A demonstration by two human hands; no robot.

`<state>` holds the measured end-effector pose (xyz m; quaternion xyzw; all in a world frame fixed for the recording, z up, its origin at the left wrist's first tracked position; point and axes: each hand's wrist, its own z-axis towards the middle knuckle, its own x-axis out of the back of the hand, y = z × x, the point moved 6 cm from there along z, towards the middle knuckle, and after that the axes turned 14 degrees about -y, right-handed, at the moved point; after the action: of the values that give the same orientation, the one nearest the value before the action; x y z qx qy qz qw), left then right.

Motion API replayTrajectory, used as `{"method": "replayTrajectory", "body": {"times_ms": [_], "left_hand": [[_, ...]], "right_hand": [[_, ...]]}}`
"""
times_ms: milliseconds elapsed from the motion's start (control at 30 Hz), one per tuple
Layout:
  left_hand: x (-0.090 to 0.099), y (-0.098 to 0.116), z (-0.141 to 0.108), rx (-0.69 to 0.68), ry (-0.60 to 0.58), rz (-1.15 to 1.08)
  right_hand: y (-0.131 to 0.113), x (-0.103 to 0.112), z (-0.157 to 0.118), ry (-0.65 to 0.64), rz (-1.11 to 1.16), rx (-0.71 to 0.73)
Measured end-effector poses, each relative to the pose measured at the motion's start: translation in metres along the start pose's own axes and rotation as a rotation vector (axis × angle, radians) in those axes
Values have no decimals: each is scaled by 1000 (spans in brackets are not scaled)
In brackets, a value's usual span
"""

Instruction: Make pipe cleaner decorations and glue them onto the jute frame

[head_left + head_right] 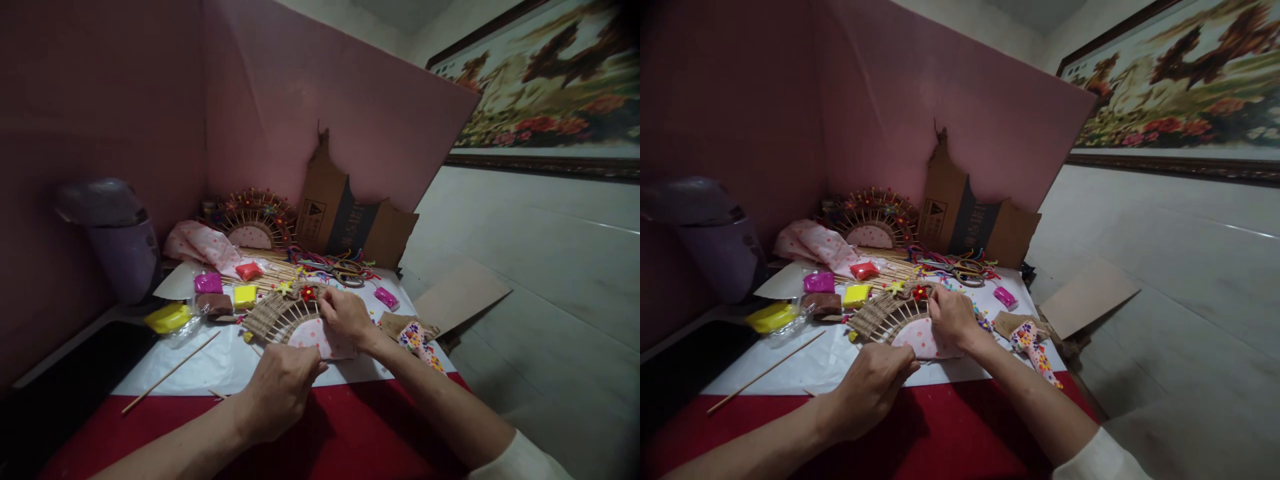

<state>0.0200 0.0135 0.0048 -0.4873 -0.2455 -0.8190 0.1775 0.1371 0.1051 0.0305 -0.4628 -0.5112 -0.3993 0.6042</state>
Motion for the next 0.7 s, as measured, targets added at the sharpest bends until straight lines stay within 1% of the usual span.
{"method": "replayTrajectory", "body": {"times_ms": [33, 100, 133, 167, 200, 267, 300, 367, 433, 500, 567, 600, 633, 667, 700], "left_hand": [[0, 2, 0, -18, 4, -3], [2, 7, -1, -71, 26, -18], [4, 10, -2, -102, 54, -31], [7, 13, -4, -135, 95, -46], [12, 16, -5, -168, 140, -63], [21, 22, -10, -241, 217, -112], [25, 25, -12, -285, 238, -150], [32, 30, -17, -364, 237, -232], [38, 30, -21, -367, 258, -248], [42, 26, -22, -300, 298, -189], [42, 20, -21, -223, 300, -147], [39, 17, -18, -193, 254, -170], [35, 14, -14, -162, 174, -230], [29, 12, -9, -133, 68, -320], [22, 11, -5, -104, -63, -437]], "right_hand": [[-2, 3, -4, 24, 71, 24], [-10, 10, -15, 45, 298, 122], [-16, 11, -22, 25, 438, 186], [-22, 11, -29, -24, 581, 250], [-30, 9, -37, -101, 717, 300], [-45, -3, -54, -331, 959, 372], [-52, -9, -64, -440, 1047, 399], [-63, -24, -82, -649, 1206, 410], [-68, -34, -98, -764, 1317, 405], [-67, -38, -110, -776, 1362, 361], [-64, -38, -120, -721, 1330, 293], [-62, -35, -124, -672, 1290, 268], [-60, -30, -128, -607, 1247, 254], [-57, -24, -132, -528, 1209, 247], [-53, -18, -135, -449, 1174, 241]]}}
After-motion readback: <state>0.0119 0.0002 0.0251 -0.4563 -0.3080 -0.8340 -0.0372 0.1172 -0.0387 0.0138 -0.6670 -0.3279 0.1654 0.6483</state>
